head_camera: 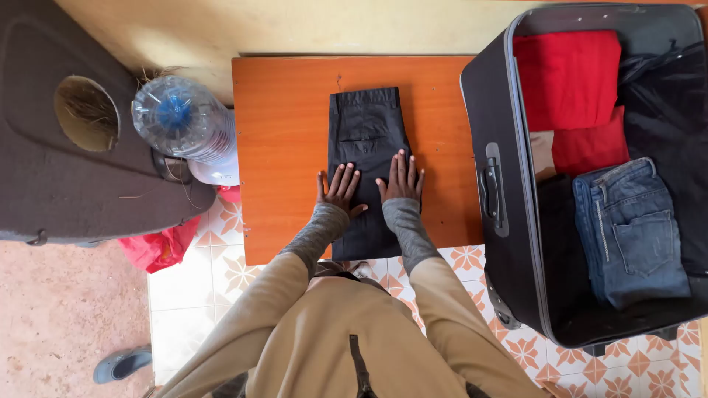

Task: The person folds a pair of black pants on a table and places them into a suitcase, then picks up a pile of clothes from a bed. They select a pair of black shorts with a white waistband and lay them flat on the table.

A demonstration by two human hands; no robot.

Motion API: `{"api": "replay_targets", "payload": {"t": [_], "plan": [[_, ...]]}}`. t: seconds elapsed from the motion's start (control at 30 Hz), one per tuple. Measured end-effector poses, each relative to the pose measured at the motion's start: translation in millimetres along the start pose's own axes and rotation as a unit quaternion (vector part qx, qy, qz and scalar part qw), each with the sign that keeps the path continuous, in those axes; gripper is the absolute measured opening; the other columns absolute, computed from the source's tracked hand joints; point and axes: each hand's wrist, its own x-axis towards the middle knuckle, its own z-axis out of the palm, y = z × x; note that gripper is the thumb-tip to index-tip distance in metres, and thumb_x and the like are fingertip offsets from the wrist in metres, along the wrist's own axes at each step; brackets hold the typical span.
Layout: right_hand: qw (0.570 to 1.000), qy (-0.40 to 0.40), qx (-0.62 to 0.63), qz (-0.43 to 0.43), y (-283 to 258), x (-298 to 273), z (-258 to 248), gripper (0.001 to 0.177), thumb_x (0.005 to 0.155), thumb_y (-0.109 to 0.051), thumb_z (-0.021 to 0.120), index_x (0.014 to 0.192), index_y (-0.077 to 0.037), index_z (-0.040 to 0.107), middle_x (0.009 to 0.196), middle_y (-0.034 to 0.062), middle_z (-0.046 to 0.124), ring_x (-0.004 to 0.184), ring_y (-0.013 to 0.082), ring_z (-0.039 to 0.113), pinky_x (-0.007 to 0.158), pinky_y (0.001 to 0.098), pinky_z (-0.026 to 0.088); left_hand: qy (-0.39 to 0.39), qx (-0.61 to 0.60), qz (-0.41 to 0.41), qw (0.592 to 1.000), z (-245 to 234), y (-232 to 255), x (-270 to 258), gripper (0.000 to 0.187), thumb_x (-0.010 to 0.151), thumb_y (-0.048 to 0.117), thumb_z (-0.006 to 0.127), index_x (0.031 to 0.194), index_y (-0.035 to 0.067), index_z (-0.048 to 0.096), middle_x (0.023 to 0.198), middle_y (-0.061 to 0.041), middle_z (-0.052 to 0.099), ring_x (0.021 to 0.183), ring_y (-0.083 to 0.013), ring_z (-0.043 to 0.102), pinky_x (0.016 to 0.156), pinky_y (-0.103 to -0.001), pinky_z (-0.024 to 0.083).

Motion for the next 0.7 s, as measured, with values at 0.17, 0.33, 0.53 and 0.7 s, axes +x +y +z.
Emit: {"api": "replay_targets", "payload": {"t": [0.17, 0.33, 0.53, 0.7], "plan": [[1.0, 0.019, -0.02, 0.001, 5, -25, 13, 0.08, 0.101, -0.054, 0.051, 0.163, -0.012, 0.023, 0.172, -0.0005, 0.015, 0.157, 0.0303, 0.012, 0.125, 0.0574, 0.01, 0.02, 0.001, 0.004, 1.0, 12, 2, 5, 0.098, 0.091, 0.082, 0.025, 0.164, 0.023, 0.001, 0.172, 0.0, -0.006, 0.157, -0.0185, -0.009, 0.118, -0.069, -0.009], [1.0, 0.018, -0.017, 0.007, 8, -45, 1, 0.08, 0.099, -0.053, 0.054, 0.162, -0.013, 0.025, 0.17, -0.0023, 0.016, 0.156, 0.0304, 0.015, 0.124, 0.0587, 0.012, 0.028, 0.004, -0.009, 1.0, 5, 4, 0, 0.097, 0.089, 0.083, 0.027, 0.163, 0.026, 0.002, 0.172, 0.0, -0.005, 0.156, -0.019, -0.008, 0.117, -0.069, -0.007], [0.989, 0.086, 0.117, 0.004, 49, -78, 23, 0.077, 0.094, -0.039, 0.066, 0.158, -0.009, 0.035, 0.167, 0.0094, 0.031, 0.153, 0.0337, 0.031, 0.119, 0.0555, 0.029, 0.114, -0.119, -0.069, 0.984, 4, 13, -23, 0.091, 0.087, 0.063, 0.065, 0.162, 0.03, 0.025, 0.171, -0.003, 0.008, 0.158, -0.0302, 0.005, 0.119, -0.069, 0.006], [0.936, 0.203, 0.275, 0.086, 80, -79, 56, 0.061, 0.094, -0.031, 0.072, 0.146, -0.007, 0.05, 0.141, 0.0148, 0.06, 0.13, 0.0381, 0.057, 0.112, 0.0462, 0.046, 0.242, -0.323, -0.26, 0.877, -12, 26, -39, 0.078, 0.08, 0.031, 0.08, 0.15, 0.019, 0.046, 0.152, -0.02, 0.043, 0.137, -0.0393, 0.042, 0.113, -0.053, 0.036]]}}
